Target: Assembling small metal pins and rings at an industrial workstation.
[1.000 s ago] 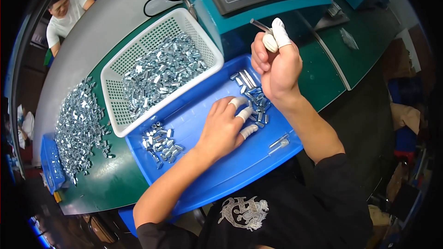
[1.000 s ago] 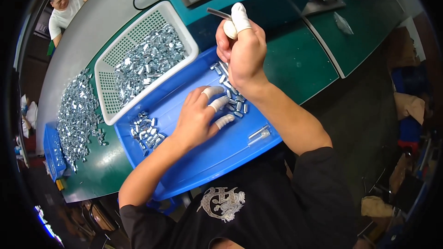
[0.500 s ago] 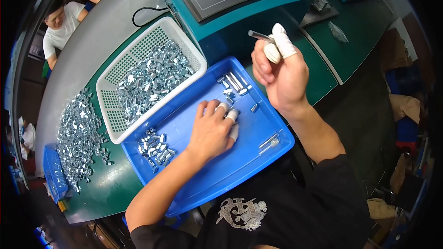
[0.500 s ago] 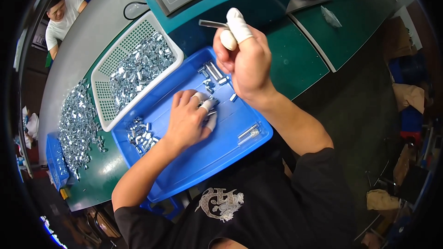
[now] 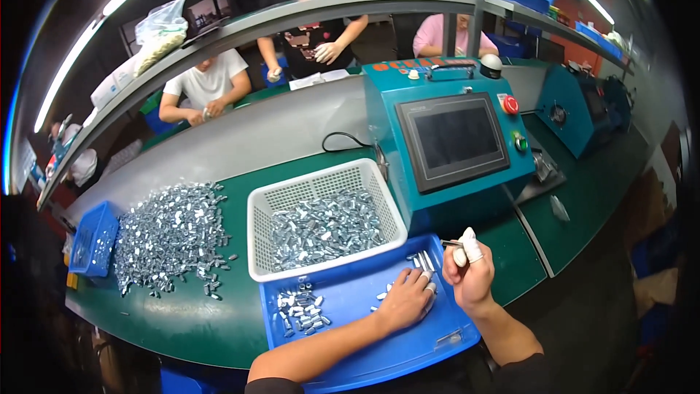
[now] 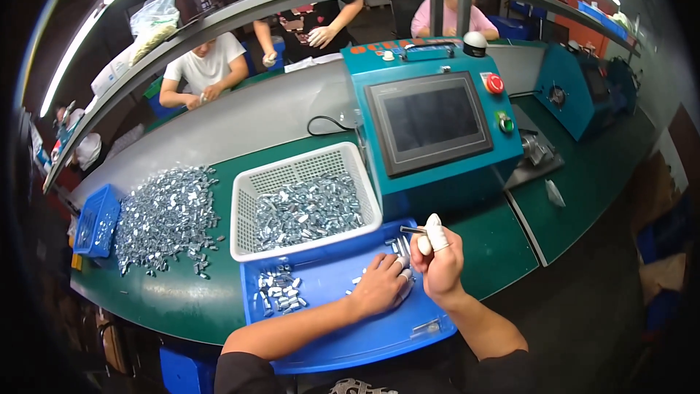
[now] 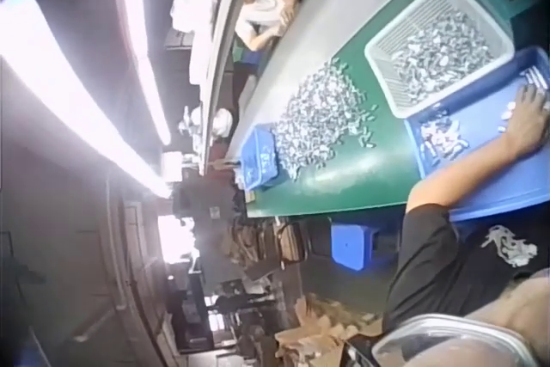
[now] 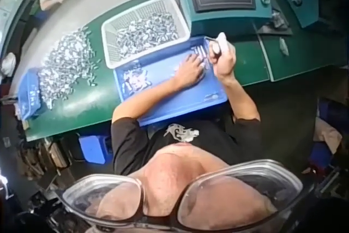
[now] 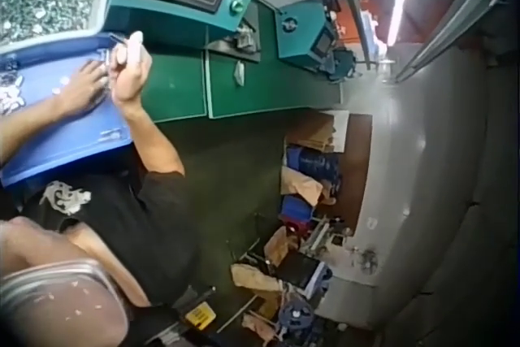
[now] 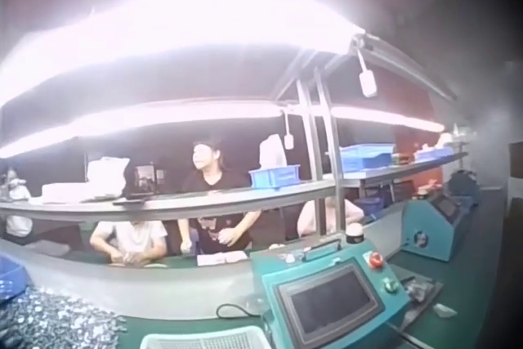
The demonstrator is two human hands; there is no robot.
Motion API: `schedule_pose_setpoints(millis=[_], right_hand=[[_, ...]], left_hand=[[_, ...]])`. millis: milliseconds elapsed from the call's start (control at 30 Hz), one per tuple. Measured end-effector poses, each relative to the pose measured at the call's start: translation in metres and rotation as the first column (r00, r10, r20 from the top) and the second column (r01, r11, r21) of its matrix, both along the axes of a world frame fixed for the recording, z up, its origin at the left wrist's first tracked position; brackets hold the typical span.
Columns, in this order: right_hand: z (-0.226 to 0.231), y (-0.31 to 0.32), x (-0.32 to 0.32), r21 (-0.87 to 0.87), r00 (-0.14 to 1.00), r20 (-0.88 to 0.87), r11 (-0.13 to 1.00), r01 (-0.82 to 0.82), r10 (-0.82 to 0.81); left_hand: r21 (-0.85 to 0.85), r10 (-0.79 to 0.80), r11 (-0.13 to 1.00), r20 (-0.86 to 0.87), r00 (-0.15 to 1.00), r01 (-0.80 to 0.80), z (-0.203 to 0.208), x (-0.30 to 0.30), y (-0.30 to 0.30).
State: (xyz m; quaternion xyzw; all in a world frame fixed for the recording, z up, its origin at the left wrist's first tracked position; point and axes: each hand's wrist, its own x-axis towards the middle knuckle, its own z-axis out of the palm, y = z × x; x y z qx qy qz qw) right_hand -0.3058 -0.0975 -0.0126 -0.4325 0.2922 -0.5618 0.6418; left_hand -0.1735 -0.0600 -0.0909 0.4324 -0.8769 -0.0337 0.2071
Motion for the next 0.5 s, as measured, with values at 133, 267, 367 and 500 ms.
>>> schedule_pose_setpoints(millis=[133,267,367,500], right_hand=[[0.002,0.003,0.013,0.028,1.0,0.0,1.0,-0.007,0.007],[0.01,-0.013,0.015,-0.018,0.998,-0.054,1.0,-0.025,0.024],[0.019,-0.018,0.006,-0.069,0.998,-0.05,0.997,-0.035,0.031],[0.015,-0.029,0.001,0.0,1.0,0.021,1.0,-0.003,0.003]], left_hand=[[-0.01,-0.089,0.996,0.015,0.996,0.089,-0.012,0.024,-0.003],[-0.088,-0.127,0.987,0.111,0.986,0.137,-0.006,0.082,-0.006],[-0.017,0.042,0.999,0.255,0.966,-0.039,0.014,0.119,0.002],[-0.113,0.115,0.987,-0.033,0.993,-0.118,0.019,0.092,0.001]])
